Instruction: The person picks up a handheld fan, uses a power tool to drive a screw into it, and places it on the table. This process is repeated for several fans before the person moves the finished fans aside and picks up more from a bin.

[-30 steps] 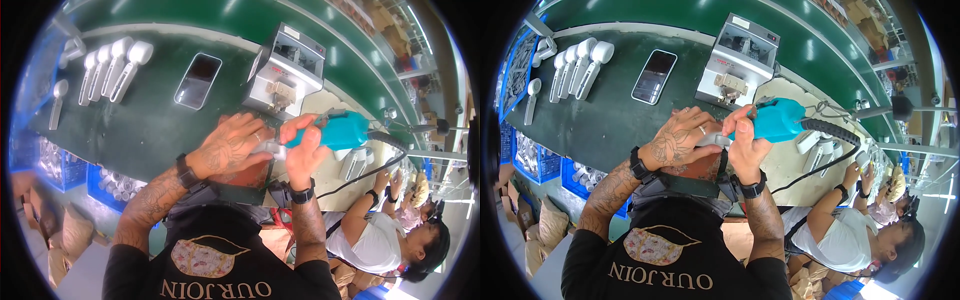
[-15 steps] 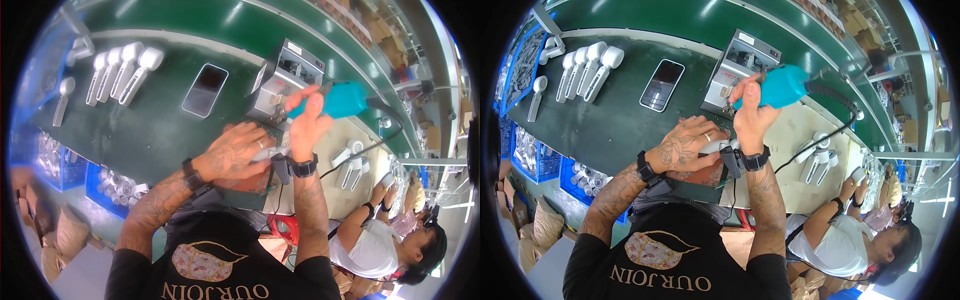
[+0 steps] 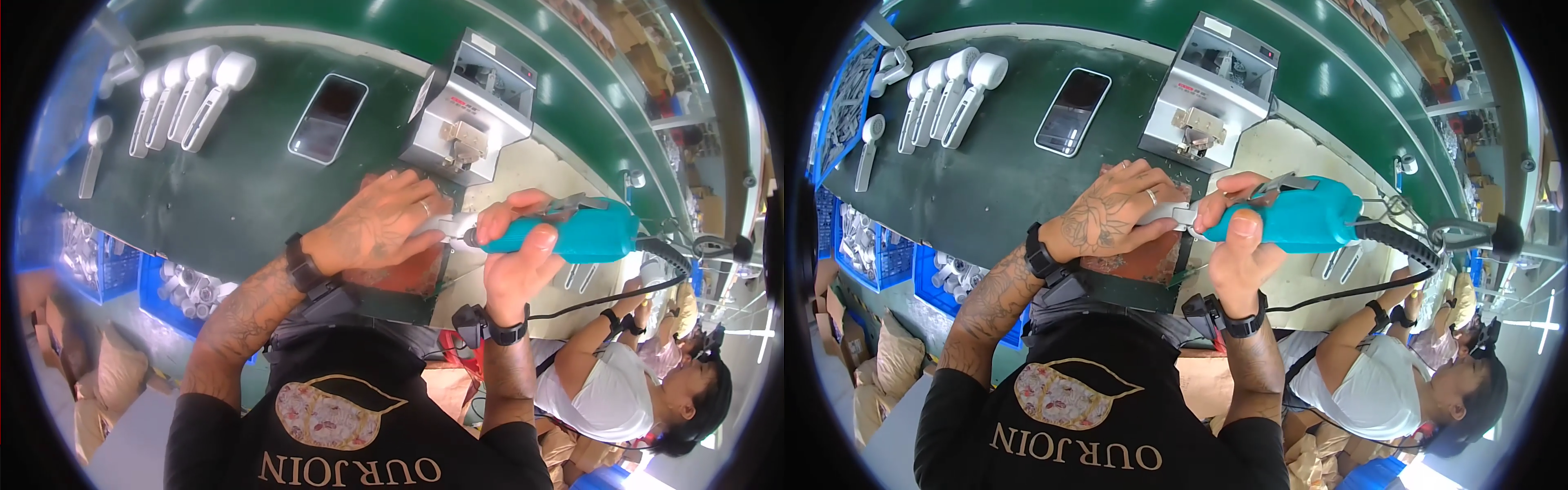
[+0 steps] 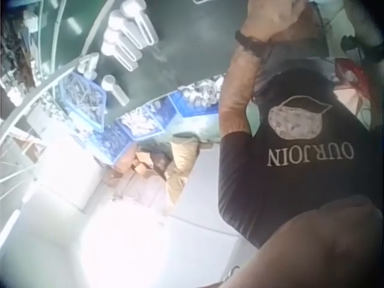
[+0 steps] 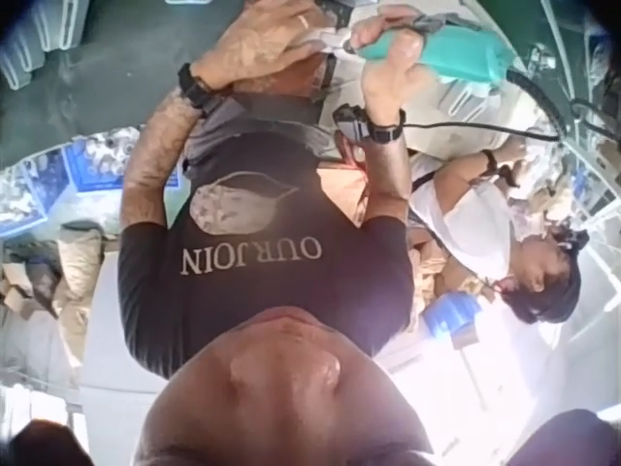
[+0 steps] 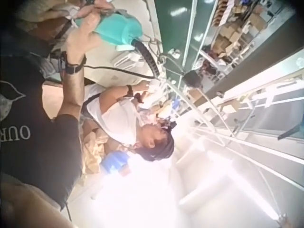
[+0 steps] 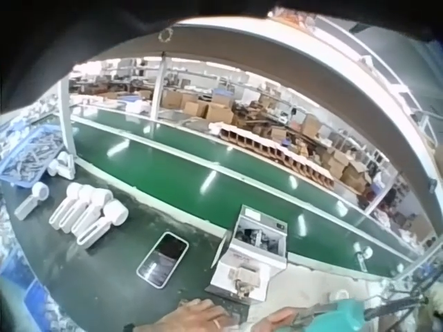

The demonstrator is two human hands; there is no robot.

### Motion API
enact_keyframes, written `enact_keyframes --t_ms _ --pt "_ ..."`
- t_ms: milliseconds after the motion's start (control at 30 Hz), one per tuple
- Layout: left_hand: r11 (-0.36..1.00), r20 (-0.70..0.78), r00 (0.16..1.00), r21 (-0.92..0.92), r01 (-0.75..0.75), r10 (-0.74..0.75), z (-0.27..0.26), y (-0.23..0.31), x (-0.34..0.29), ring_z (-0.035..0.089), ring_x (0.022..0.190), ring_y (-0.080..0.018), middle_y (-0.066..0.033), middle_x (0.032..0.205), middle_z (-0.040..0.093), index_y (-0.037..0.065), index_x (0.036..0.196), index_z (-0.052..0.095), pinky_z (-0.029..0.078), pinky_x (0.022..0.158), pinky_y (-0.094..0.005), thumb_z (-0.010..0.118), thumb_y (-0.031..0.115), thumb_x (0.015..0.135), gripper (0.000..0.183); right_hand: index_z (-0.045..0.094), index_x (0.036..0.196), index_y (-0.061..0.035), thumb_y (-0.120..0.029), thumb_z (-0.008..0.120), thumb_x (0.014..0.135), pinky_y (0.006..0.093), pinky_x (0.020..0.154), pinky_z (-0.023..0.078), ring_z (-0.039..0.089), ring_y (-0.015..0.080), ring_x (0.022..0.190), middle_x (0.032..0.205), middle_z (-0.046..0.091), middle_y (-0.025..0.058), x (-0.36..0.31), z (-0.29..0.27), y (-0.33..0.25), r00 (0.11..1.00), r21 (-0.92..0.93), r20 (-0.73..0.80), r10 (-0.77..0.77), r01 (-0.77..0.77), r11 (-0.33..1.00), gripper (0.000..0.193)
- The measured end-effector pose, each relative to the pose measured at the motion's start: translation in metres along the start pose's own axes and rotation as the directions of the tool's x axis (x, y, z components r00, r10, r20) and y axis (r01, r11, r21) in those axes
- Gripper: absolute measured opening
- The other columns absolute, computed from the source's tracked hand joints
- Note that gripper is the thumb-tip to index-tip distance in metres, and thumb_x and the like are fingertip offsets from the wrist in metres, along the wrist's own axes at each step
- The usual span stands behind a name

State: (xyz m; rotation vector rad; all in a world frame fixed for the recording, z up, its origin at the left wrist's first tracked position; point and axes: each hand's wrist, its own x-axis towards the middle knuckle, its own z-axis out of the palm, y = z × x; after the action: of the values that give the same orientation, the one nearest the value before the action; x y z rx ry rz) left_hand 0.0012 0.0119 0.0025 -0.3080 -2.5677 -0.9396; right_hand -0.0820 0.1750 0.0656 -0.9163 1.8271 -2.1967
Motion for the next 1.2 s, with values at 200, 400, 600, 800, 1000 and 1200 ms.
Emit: enact_keyframes --t_ms 200,400,600,800,1000,1200 --pt "0.998 0.024 0.998 0.004 0.058 -0.058 0.002 -0.004 -0.003 0.054 0.097 -0.0286 -0.0073 0.109 0.059 0.011 0.123 0.064 0.045 0.087 -0.0427 0.069 0.027 0.089 0.038 0.051 0.108 0.0035 -0.059 0.065 0.091 0.034 0.057 0.044 0.053 0.0206 0.06 0.067 0.053 0.0095 -0.005 0.001 0.013 0.999 0.042 -0.011 0.051 -0.05 0.998 0.067" --pt "0.998 -0.002 0.998 -0.033 -0.06 0.06 0.014 0.004 0.02 0.054 0.103 -0.0329 -0.0126 0.108 0.06 0.005 0.116 0.063 0.044 0.087 -0.0433 0.067 0.025 0.085 0.037 0.052 0.103 -0.0023 -0.039 0.062 0.097 0.0342 0.06 0.046 0.054 0.0194 0.067 0.077 0.057 0.0089 -0.029 -0.045 0.044 0.999 -0.312 0.04 -0.011 0.023 0.95 0.038" --pt "0.999 0.051 0.998 0.007 0.041 -0.041 -0.006 0.016 0.012 0.055 0.102 -0.0348 -0.0123 0.111 0.061 0.003 0.118 0.063 0.043 0.089 -0.0456 0.069 0.018 0.08 0.041 0.057 0.099 -0.0006 -0.016 0.057 0.098 0.0293 0.063 0.047 0.057 0.0138 0.069 0.082 0.06 0.0052 -0.021 -0.007 0.041 0.992 -0.143 0.108 -0.064 0.079 0.987 0.015" --pt "1.0 0.077 0.997 0.03 -0.005 0.003 -0.003 0.025 0.011 0.059 0.107 -0.0373 -0.0143 0.116 0.061 0.002 0.114 0.062 0.045 0.093 -0.0483 0.075 0.014 0.079 0.039 0.057 0.107 0.0002 -0.025 0.06 0.098 0.0287 0.064 0.048 0.058 0.0125 0.069 0.077 0.059 0.0046 -0.018 -0.014 0.007 0.99 -0.01 0.034 0.14 -0.139 0.99 0.027" --pt "1.0 -0.063 0.998 0.025 0.019 -0.018 -0.037 0.046 -0.032 0.067 0.091 -0.0322 -0.0124 0.099 0.069 0.007 0.113 0.065 0.052 0.081 -0.0392 0.076 0.003 0.078 0.037 0.055 0.11 -0.0032 -0.06 0.061 0.092 0.0342 0.06 0.047 0.057 0.02 0.065 0.073 0.058 0.0087 -0.033 -0.014 -0.037 0.994 0.373 -0.107 0.031 0.011 0.928 0.06" --pt "0.682 -0.299 0.651 -0.556 0.475 -0.698 -0.063 -0.018 -0.059 0.064 0.102 -0.017 -0.0082 0.109 0.069 -0.003 0.121 0.064 0.048 0.092 -0.0295 0.072 0.007 0.09 0.034 0.051 0.106 -0.0068 -0.076 0.052 0.088 0.0302 0.051 0.036 0.043 0.0151 0.054 0.066 0.047 0.0028 -0.061 -0.037 -0.032 0.953 0.064 -0.302 0.021 -0.002 0.998 0.071"
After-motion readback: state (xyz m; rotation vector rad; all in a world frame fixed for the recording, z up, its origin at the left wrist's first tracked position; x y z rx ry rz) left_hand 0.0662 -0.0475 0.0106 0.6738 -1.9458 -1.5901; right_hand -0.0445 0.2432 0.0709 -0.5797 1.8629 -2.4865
